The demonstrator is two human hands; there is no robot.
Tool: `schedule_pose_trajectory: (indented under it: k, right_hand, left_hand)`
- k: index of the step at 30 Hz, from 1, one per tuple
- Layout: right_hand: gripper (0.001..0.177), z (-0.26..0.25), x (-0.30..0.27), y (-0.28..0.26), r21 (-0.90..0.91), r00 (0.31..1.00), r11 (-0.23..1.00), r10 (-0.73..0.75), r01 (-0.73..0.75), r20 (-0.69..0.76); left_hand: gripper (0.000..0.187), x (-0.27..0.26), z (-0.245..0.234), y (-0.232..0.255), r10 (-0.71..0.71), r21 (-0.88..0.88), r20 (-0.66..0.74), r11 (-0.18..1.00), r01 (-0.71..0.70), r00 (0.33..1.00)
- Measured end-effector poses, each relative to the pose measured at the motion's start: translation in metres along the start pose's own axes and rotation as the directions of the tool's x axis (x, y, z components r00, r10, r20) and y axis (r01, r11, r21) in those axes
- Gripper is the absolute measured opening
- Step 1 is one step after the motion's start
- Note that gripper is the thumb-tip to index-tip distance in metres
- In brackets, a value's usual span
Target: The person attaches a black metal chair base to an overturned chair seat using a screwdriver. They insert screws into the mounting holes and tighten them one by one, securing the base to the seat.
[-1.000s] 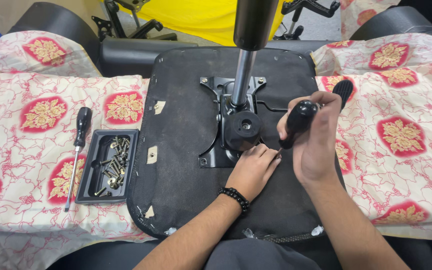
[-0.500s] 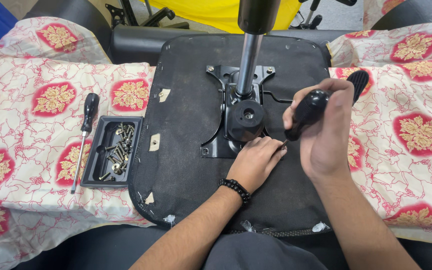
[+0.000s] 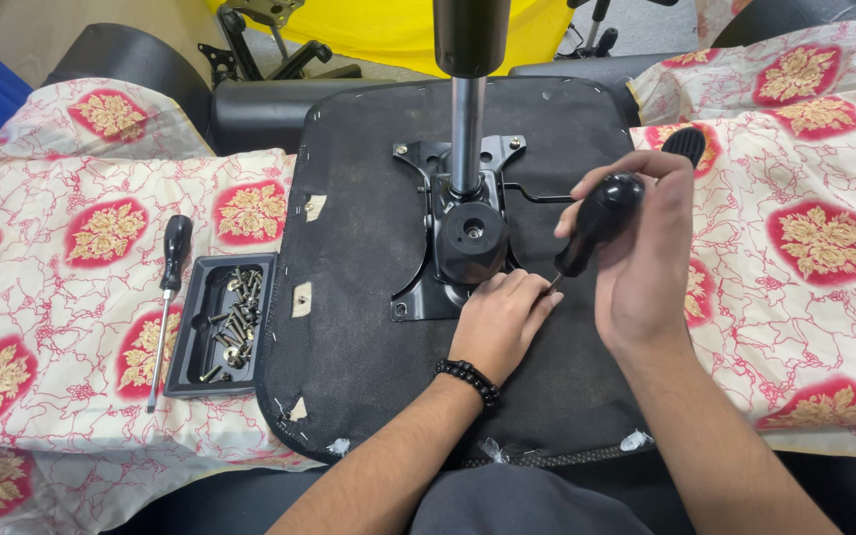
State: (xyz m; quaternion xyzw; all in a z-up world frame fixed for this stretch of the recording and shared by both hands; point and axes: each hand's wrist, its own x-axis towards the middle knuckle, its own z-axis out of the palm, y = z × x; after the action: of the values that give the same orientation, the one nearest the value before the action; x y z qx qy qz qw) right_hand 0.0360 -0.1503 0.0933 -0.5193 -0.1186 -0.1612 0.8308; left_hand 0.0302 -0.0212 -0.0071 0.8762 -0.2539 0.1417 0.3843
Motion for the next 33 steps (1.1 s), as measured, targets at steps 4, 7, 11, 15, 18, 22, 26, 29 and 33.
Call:
schedule_pose_trajectory:
  k: [4,7,11,15,18,22,26,29,33]
  right_hand:
    - [0.025,0.007,-0.011,-0.003,-0.162,0.999,0.987,-0.002,-0.005,-0.047]
    - [0.031,0.003,-0.007,-0.004,-0.094,0.999,0.995,0.021,-0.025,-0.041]
    - [0.037,-0.007,0.002,-0.011,0.009,1.000,1.000,0.020,-0.020,0.008]
    - [0.030,-0.005,0.002,-0.011,0.001,0.999,1.000,0.009,-0.009,-0.053]
    - [0.017,0.003,-0.002,-0.007,-0.073,0.993,0.997,-0.002,-0.006,-0.115]
    - [0.019,0.003,0.001,-0.007,-0.187,0.992,0.980,0.040,-0.062,-0.122]
    - [0.025,0.000,0.005,-0.009,-0.106,1.000,0.994,-0.001,0.002,0.009]
    - [0.021,-0.002,0.003,-0.011,-0.036,0.996,0.997,0.065,-0.063,0.067]
    - [0.036,-0.003,-0.003,-0.007,0.050,0.992,0.991,0.126,-0.125,-0.019]
  left_hand:
    - [0.020,0.000,0.001,0.003,-0.030,-0.002,-0.013,1.000,0.030,0.999]
    - [0.023,-0.002,-0.004,0.001,0.123,-0.044,-0.099,0.991,-0.128,0.987]
    - [0.019,-0.003,-0.004,-0.002,0.080,-0.097,-0.073,0.991,-0.087,0.994]
    - [0.018,0.001,-0.002,-0.001,-0.019,-0.073,-0.015,0.997,0.018,1.000]
    - [0.021,0.003,-0.003,0.004,-0.080,-0.072,0.010,0.994,0.080,0.997]
    - [0.027,0.006,-0.011,0.014,0.012,-0.204,-0.059,0.979,-0.024,0.998]
    - [0.024,0.010,-0.021,0.018,-0.019,-0.396,-0.060,0.918,-0.007,0.998]
    - [0.021,0.015,-0.026,0.018,-0.134,-0.343,0.027,0.930,0.135,0.991]
    - [0.022,0.015,-0.021,0.027,-0.204,-0.329,-0.012,0.925,0.189,0.979]
